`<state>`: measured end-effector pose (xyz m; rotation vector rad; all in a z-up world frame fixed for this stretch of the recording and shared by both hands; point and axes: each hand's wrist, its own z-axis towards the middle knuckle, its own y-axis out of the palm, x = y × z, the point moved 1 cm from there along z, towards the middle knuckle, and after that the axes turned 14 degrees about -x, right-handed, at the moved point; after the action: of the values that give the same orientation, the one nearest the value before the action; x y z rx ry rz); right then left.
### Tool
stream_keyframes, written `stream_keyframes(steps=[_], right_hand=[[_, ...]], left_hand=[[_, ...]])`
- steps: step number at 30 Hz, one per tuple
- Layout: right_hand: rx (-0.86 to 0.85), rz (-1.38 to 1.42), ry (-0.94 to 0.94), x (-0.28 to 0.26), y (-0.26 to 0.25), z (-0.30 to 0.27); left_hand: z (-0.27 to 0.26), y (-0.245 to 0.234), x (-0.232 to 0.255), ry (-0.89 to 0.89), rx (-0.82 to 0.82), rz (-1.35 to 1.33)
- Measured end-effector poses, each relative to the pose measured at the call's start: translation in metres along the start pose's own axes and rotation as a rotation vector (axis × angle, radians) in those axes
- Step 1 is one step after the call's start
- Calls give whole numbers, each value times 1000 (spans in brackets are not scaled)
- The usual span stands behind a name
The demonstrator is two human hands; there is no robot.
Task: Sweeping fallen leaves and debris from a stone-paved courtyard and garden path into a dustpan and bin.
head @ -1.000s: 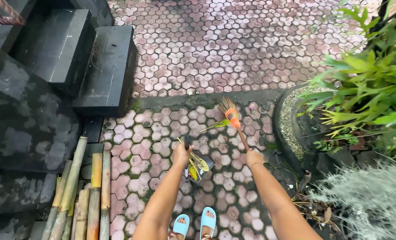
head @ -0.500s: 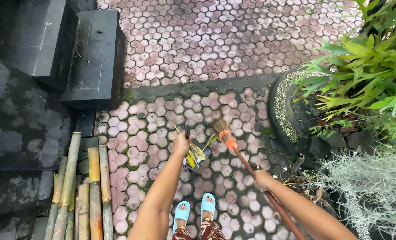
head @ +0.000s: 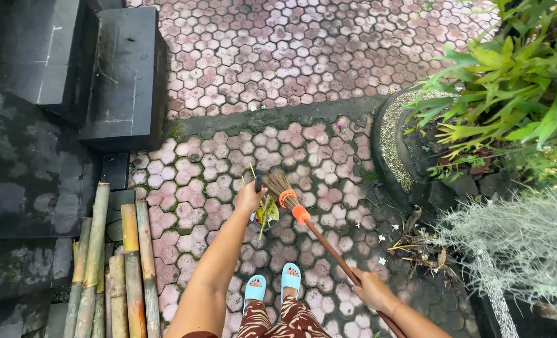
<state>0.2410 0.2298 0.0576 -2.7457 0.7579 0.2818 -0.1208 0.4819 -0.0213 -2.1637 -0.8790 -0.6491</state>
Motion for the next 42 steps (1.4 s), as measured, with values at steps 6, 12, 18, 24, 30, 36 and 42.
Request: stream_keyframes(steps=[6,12,18,24,30,36,42], right_hand=[[127,-50,-59,45,34,44],[192,-62,-132,46,120,98],[56,-139,206,24,215,123],[325,-27,147,12,276,109],[241,135,262,6,318,36],[442,112,290,42,386,-3],[483,412,339,87,461,-65]], left_hand=[[-13,0,8,-44,-62,21],[-8,-3,1,-49,-68,147],[-24,-3,-6,-55,-64,-400],[-17,34,-17,161,-61,-833],[-62,75,39,301,-206,-857],[-107,153,62,375,-374,-847],[-120,282,77,478,-470,-781]])
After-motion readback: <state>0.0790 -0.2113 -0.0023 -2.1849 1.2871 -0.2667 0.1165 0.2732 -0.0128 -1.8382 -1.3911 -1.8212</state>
